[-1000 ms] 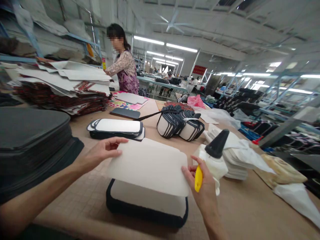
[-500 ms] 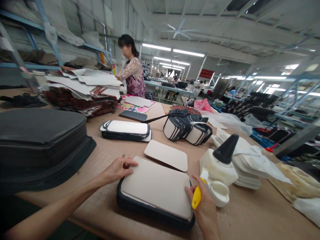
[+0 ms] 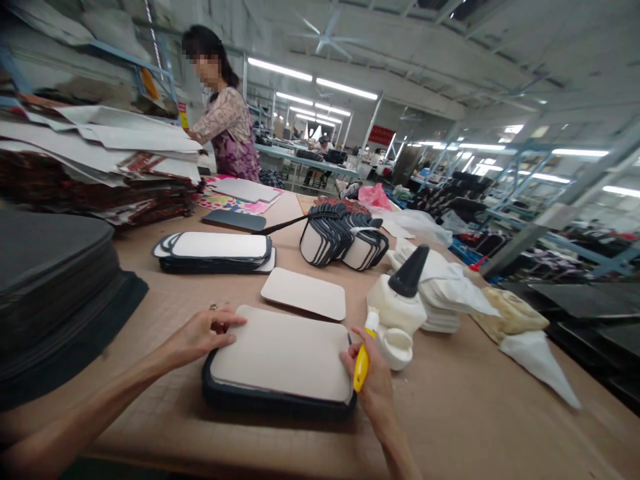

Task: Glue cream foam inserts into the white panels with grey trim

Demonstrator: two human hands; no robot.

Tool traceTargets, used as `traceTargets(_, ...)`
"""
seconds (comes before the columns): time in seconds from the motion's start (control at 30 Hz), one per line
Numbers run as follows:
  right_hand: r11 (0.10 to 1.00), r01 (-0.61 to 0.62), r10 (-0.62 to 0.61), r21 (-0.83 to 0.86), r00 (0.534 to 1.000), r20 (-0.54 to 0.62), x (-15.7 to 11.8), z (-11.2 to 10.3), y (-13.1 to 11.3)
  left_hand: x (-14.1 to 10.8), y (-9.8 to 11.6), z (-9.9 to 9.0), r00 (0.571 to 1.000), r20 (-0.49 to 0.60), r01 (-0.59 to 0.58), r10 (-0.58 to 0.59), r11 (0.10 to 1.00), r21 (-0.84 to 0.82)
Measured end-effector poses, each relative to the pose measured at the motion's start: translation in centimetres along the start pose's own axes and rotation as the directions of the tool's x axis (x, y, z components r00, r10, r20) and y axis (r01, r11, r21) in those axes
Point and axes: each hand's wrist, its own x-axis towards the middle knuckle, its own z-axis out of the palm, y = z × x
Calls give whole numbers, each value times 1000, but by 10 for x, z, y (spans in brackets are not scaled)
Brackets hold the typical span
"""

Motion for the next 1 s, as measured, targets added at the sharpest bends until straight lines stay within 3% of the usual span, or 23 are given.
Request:
traceTargets(0.3, 1000, 6, -5, 14, 1000, -25, 1, -2, 1, 4, -3, 2, 1000, 16, -22, 21, 999, 45)
traceTargets(0.5, 996, -29, 25, -79, 999, -42, 0, -3, -6, 5, -3, 1, 1000, 21, -25, 22, 991, 128)
traceTargets(0.67, 987, -8, -1, -160, 998, -58, -1, 2, -5, 2, -7, 0, 994, 74, -99, 83, 962, 255)
traceTargets(0.77, 945, 57, -100, -323, 988, -117, -2, 5, 2, -2, -3, 1, 976, 16, -208, 218, 903, 377)
traceTargets(0.8, 900, 91, -164, -426, 977, -139, -2, 6, 5, -3, 0, 3, 954, 21, -281, 299, 866, 415)
traceTargets(0.87, 749, 190, -350, -635, 927, -135, 0, 8, 7, -6, 10, 7, 893, 139, -445, 428, 790, 422)
traceTargets(0.93, 585, 339, -550, -737, 834, -52, 2, 15, -2, -8, 23, 14, 853, 288, -519, 435, 764, 383)
traceTargets(1.0, 559, 466, -650, -686, 760, -13, 3, 30, -20, -10, 35, 20, 869, 314, -489, 383, 763, 423)
